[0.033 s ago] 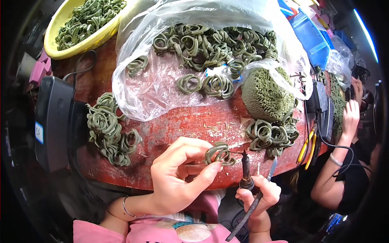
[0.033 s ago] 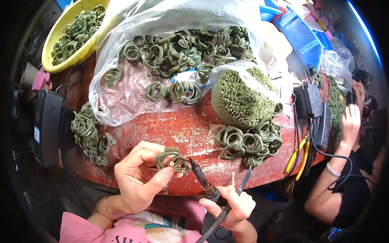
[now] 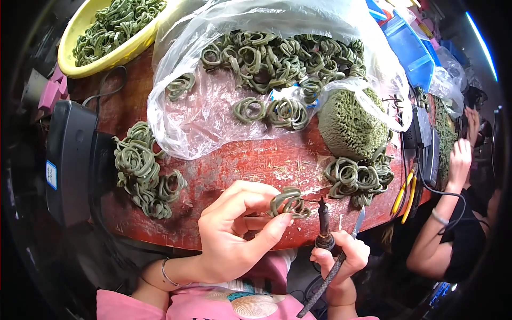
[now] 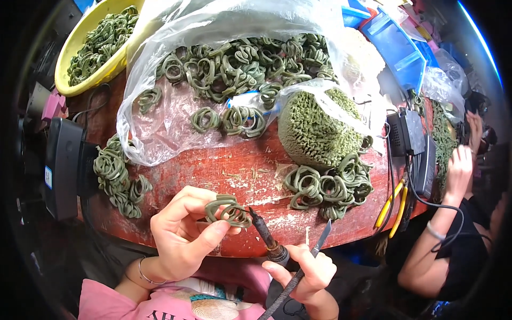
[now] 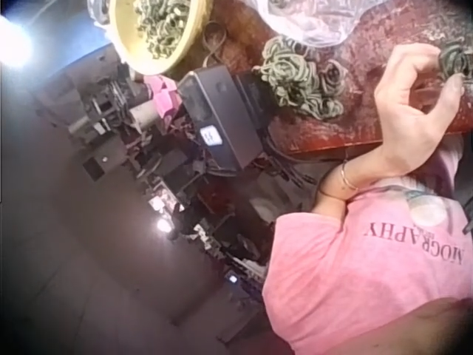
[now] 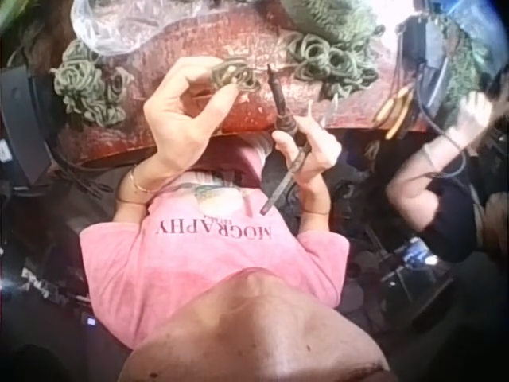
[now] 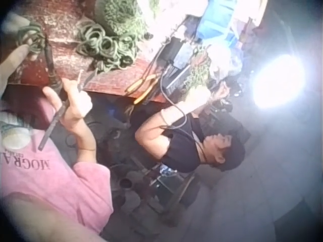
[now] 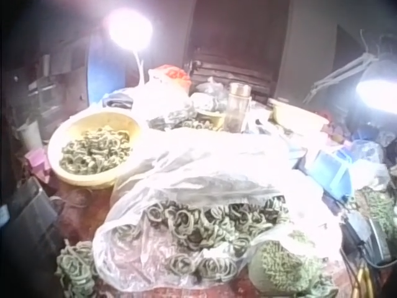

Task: Manually assembling and trimming green wax wicks or components using a small blade and heating tool.

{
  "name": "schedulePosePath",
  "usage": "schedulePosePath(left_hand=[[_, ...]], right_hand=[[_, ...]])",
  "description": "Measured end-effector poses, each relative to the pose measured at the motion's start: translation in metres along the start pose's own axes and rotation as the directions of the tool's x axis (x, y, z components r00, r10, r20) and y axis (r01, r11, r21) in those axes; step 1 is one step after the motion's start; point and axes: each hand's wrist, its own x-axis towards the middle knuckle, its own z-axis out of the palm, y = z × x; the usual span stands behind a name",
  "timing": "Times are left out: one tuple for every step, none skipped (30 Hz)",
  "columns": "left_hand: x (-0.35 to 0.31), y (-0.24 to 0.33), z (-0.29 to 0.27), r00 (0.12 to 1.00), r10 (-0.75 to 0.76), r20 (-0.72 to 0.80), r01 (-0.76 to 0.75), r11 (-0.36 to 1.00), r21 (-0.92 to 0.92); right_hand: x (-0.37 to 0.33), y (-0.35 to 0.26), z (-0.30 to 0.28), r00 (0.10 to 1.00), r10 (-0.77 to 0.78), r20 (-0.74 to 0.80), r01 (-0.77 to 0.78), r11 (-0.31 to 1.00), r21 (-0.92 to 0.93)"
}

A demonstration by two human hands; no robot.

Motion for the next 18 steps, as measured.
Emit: schedulePosePath(left_hand=[[0.0002,0.0001,0.0001,1.0,-0.003,0.001,0.003,1.0,0.0],[0.0005,0.0002,0.0001,1.0,0.005,0.005,-0.005,1.0,0.01],[0.0005,0.0003,-0.0004,1.0,0.014,0.006,-0.014,1.0,0.022],[0.0002,0.0005,-0.0008,1.0,0.013,0.003,-0.013,1.0,0.023],[-0.0002,0.0008,-0.0014,1.0,0.009,-0.004,-0.009,1.0,0.018],[0.0,0.0011,-0.0008,1.0,0.003,-0.004,-0.003,1.0,0.008],[0.0005,0.0013,-0.0005,1.0,-0.001,-0.002,0.001,1.0,0.006],[0.0014,0.0016,-0.0004,1.0,0.005,0.001,-0.005,1.0,0.006],[0.0015,0.002,-0.0005,1.0,0.012,-0.001,-0.012,1.0,0.01],[0.0013,0.0021,-0.0005,1.0,0.011,-0.006,-0.01,1.0,0.013],[0.0009,0.002,-0.0003,1.0,0.01,-0.009,-0.01,1.0,0.005],[0.0009,0.0021,-0.001,1.0,0.009,-0.01,-0.009,1.0,-0.003],[0.0013,0.002,-0.0007,1.0,0.007,-0.013,-0.007,1.0,0.002],[0.0019,0.0018,0.0002,1.0,0.006,-0.009,-0.007,1.0,-0.012],[0.0018,0.0017,0.0011,1.0,0.006,-0.006,-0.006,1.0,-0.028],[0.0015,0.002,0.0008,1.0,0.003,-0.008,-0.004,1.0,-0.025],[0.0012,0.0023,0.0006,1.0,-0.001,-0.003,0.001,0.999,-0.032],[0.0009,0.002,0.0004,1.0,-0.005,-0.001,0.005,0.999,-0.038]], right_hand=[[0.0002,-0.0006,-0.0002,1.0,0.003,0.001,-0.003,1.0,0.0],[0.0002,-0.0012,-0.0004,1.0,0.012,0.004,-0.012,1.0,-0.003],[0.0009,-0.0014,0.0001,1.0,0.019,0.008,-0.019,1.0,-0.003],[0.0019,-0.0022,0.0004,1.0,0.019,0.011,-0.019,1.0,0.0],[0.0031,-0.003,0.0008,1.0,0.013,0.015,-0.013,1.0,-0.006],[0.0032,-0.0037,0.0,1.0,0.012,0.017,-0.011,1.0,-0.017],[0.0028,-0.0034,-0.0005,1.0,0.016,0.018,-0.016,1.0,-0.019],[0.0024,-0.0028,-0.0012,1.0,0.016,0.02,-0.015,0.999,-0.032],[0.0026,-0.0021,-0.001,1.0,0.011,0.024,-0.01,0.999,-0.041],[0.0038,-0.0029,-0.0011,1.0,0.011,0.027,-0.01,0.999,-0.037],[0.0059,-0.0047,-0.0015,1.0,0.016,0.024,-0.016,1.0,-0.024],[0.0069,-0.0062,-0.0003,1.0,0.023,0.019,-0.023,1.0,-0.012],[0.005,-0.0051,0.0004,1.0,0.024,0.02,-0.024,1.0,-0.007],[0.0014,-0.0027,0.0,0.999,0.033,0.008,-0.033,0.999,-0.005],[-0.0008,-0.001,-0.0007,0.999,0.042,-0.005,-0.042,0.999,-0.005],[-0.0009,-0.0009,-0.0007,0.999,0.043,-0.003,-0.043,0.999,-0.001],[-0.0009,-0.0012,-0.001,0.999,0.052,-0.001,-0.052,0.998,0.017],[-0.0007,-0.0007,-0.0007,0.998,0.059,0.002,-0.059,0.998,0.037]])
